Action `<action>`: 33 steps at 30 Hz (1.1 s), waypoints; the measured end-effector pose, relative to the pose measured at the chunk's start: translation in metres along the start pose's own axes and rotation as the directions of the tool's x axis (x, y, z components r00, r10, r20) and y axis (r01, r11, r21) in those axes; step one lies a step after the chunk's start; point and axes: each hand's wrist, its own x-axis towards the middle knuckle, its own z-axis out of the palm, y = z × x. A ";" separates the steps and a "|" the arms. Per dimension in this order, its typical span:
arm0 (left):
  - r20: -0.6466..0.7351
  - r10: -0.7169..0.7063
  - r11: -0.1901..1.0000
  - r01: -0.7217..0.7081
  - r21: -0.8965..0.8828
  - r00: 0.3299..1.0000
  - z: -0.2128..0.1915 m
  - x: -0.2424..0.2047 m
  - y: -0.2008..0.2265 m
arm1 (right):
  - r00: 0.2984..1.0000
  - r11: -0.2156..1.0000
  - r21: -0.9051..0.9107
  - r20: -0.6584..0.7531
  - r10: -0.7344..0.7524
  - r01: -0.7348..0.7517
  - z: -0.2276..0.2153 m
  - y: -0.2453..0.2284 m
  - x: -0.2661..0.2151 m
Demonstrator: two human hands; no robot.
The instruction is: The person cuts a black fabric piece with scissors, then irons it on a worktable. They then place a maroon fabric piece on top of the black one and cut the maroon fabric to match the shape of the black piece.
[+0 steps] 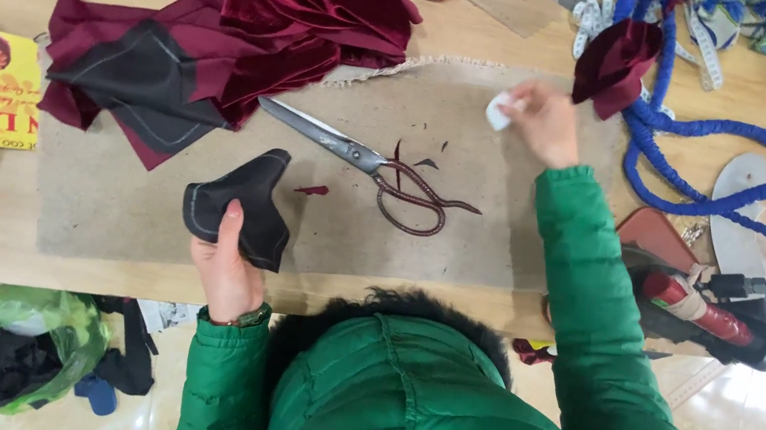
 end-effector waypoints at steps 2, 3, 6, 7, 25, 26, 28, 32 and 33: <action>0.006 -0.024 0.999 0.024 -0.034 1.000 0.011 -0.006 0.007 | 0.992 0.998 0.053 -0.122 0.037 -0.031 0.004 0.032 0.040; 0.020 -0.050 0.996 0.051 -0.067 0.999 0.016 -0.008 0.011 | 0.966 0.992 0.109 -0.245 0.084 -0.059 0.006 0.047 0.060; -0.063 0.026 0.996 -0.032 -0.088 0.998 0.004 -0.002 0.007 | 0.840 0.988 -0.150 -0.532 -0.111 0.035 -0.001 0.010 0.054; -0.068 0.031 0.995 -0.037 -0.090 0.997 0.003 0.000 0.011 | 0.841 0.988 -0.149 -0.529 -0.115 0.042 0.005 -0.020 0.036; -0.095 0.056 0.998 -0.057 -0.010 0.994 -0.007 0.002 0.004 | 0.829 0.772 -0.301 0.199 -0.522 0.559 0.041 -0.028 -0.039; -0.073 0.030 1.000 -0.030 0.002 0.997 -0.006 0.001 0.004 | 0.806 0.737 -0.327 0.198 -0.558 0.591 0.031 -0.031 -0.020; -0.053 0.006 1.000 -0.005 0.012 0.999 -0.005 -0.002 0.002 | 0.779 0.698 -0.353 0.199 -0.595 0.623 0.011 -0.049 0.007; 0.036 -0.179 0.981 0.181 -0.065 0.983 -0.003 -0.007 -0.001 | 0.752 0.674 -0.351 0.166 -0.638 0.650 -0.002 -0.080 0.028; 0.083 -0.197 0.976 0.203 -0.072 0.977 -0.003 -0.007 0.000 | 0.754 0.680 -0.362 0.109 -0.648 0.637 0.001 -0.079 0.031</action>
